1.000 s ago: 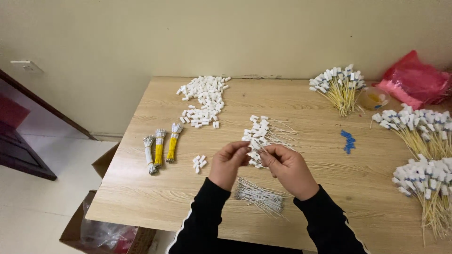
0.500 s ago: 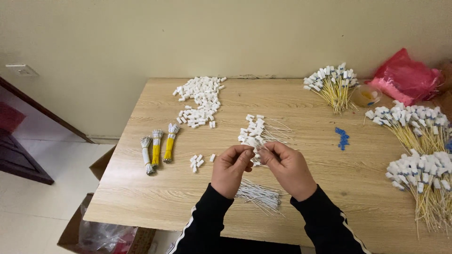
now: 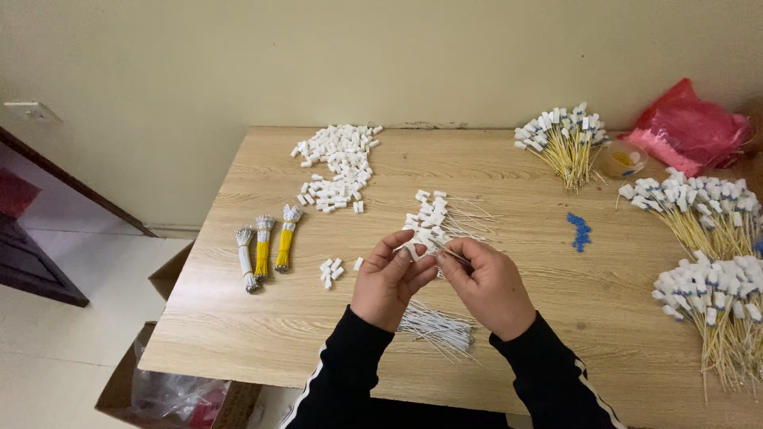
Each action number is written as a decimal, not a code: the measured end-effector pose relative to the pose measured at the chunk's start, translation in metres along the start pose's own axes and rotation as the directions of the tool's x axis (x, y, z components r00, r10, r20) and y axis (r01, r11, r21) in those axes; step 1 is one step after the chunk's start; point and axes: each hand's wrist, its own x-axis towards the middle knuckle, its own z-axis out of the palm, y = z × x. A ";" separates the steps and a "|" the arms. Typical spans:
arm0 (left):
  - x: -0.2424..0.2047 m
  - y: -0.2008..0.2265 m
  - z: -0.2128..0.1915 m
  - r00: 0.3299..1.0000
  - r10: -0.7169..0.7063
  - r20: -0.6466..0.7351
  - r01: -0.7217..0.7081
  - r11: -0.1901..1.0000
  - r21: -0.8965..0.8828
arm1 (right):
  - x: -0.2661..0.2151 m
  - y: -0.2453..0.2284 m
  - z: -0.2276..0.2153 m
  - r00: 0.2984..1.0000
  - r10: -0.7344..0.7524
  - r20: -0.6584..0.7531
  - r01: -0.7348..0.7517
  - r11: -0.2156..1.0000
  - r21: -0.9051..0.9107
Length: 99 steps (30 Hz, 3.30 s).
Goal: The person repeatedly picks a white plastic cap and a metal wire, then presses the cap onto the wire to form a cotton swab. The finished swabs are placed on the table among other completed units. The person continues this assembly cycle throughout the clip.
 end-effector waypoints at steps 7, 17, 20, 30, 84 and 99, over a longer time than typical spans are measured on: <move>0.003 -0.002 -0.003 0.998 -0.054 -0.015 0.052 0.992 -0.116 | 0.000 0.004 0.003 1.000 -0.027 -0.016 0.024 0.989 -0.145; -0.002 0.001 0.007 1.000 -0.002 0.029 0.005 0.995 -0.099 | 0.001 0.001 0.005 0.996 -0.089 0.011 0.090 0.971 -0.220; -0.003 -0.001 0.008 0.999 -0.009 0.045 0.013 0.995 -0.097 | 0.001 0.001 0.005 0.997 -0.076 0.005 0.075 0.973 -0.219; -0.001 -0.009 0.001 0.996 -0.016 0.086 0.030 0.984 -0.174 | 0.003 0.004 0.006 0.997 -0.080 -0.005 0.077 0.975 -0.208; 0.034 -0.024 -0.031 0.984 0.174 -0.023 -0.135 0.832 0.538 | 0.029 0.076 0.016 0.985 0.056 0.162 -0.075 0.991 0.115; 0.033 -0.038 -0.037 0.979 0.201 -0.006 -0.172 0.854 0.491 | 0.017 0.052 0.010 0.994 0.072 0.084 -0.086 0.982 0.169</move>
